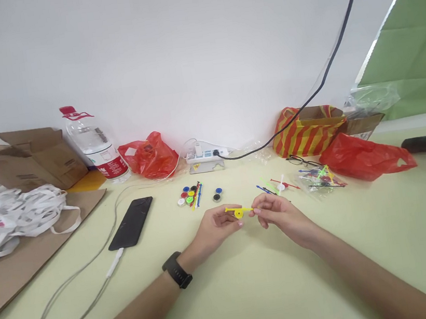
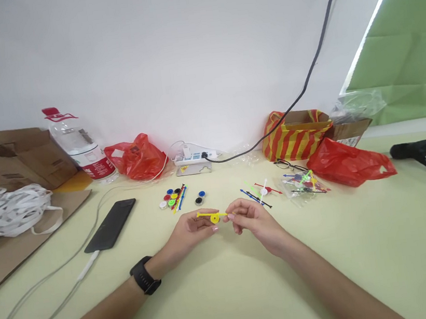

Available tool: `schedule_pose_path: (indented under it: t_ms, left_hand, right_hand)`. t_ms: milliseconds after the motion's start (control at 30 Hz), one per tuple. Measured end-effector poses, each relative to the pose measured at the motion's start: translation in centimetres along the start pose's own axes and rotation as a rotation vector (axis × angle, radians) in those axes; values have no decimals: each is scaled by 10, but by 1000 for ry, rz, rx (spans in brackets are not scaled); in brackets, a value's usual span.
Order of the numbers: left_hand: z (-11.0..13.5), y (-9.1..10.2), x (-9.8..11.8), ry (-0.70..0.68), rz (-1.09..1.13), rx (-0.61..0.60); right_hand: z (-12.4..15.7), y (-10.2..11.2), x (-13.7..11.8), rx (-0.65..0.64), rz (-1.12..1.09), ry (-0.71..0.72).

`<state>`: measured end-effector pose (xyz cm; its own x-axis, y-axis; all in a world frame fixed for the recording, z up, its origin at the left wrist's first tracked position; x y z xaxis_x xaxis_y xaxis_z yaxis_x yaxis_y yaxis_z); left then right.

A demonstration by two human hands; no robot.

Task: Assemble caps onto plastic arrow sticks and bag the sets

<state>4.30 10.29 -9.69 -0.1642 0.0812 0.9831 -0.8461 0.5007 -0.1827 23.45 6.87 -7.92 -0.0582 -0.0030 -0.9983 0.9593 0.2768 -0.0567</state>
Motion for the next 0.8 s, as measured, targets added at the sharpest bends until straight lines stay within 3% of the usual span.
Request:
schedule_pose_path:
  t_ms: [133,333,800]
  left_hand:
    - [2,-1,2,7,-1,13]
    - [4,-8,5,54,20,-76]
    - [5,-8,8,44,-52,-63]
  right_hand:
    - [-2,-2,2,27,47,4]
    - [-3,2,6,69,109,13]
    - [-3,2,5,63,188,0]
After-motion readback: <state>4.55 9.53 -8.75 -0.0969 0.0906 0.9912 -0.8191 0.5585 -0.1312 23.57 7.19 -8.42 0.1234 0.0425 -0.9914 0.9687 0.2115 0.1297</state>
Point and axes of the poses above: each hand's wrist, its own z-axis away from the middle knuckle, its own y-axis out of the back of the hand, x = y × z, the point moved 4 cm from there along -z, towards the middle knuckle, and after that the axes turned 8 degrees about z, right-handed, at the moved point
